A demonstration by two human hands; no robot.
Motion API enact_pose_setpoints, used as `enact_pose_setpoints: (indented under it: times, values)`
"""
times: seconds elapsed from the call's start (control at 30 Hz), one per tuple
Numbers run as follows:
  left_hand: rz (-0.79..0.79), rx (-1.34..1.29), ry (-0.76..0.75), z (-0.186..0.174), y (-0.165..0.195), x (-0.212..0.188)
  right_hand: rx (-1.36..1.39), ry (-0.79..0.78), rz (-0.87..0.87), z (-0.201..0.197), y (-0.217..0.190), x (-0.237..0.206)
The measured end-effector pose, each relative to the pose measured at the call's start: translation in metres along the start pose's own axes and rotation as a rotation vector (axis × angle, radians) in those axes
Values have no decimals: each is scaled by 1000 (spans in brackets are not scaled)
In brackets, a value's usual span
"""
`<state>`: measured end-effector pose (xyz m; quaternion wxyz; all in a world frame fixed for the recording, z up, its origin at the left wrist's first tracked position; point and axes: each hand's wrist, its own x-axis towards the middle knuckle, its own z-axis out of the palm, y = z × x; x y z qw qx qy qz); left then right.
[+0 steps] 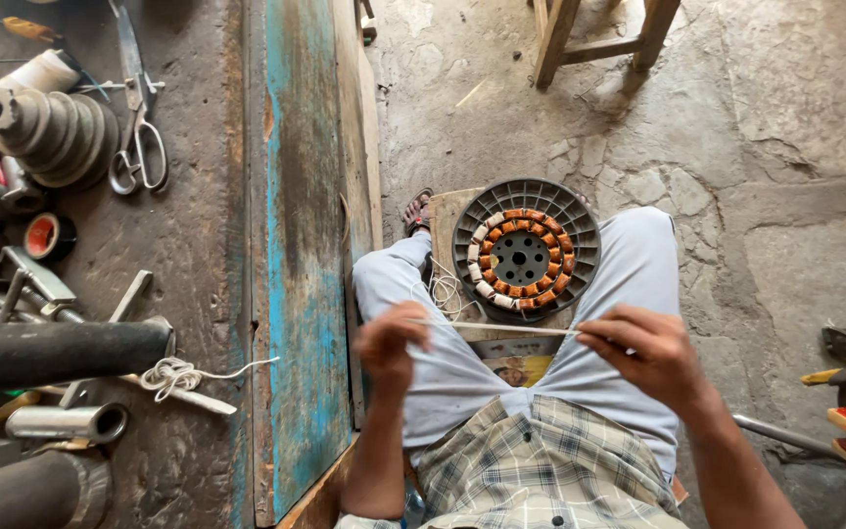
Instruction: The person sits on the floor and winds white thread around the copper windings of a motor stator. They repeatedly loop the thread through the slots and pull it tight to secure the windings.
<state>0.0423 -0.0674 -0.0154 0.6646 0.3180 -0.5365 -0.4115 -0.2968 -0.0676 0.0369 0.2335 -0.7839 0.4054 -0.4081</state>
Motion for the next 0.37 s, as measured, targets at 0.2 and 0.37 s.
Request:
enact_pose_setpoints:
  times: [0.2,0.37]
  values:
    - [360,949,151,21,20,0,112,-43,35,3,3,-7]
    - [232,690,-656,83,36,3,150,-107,-141,18,-30,12]
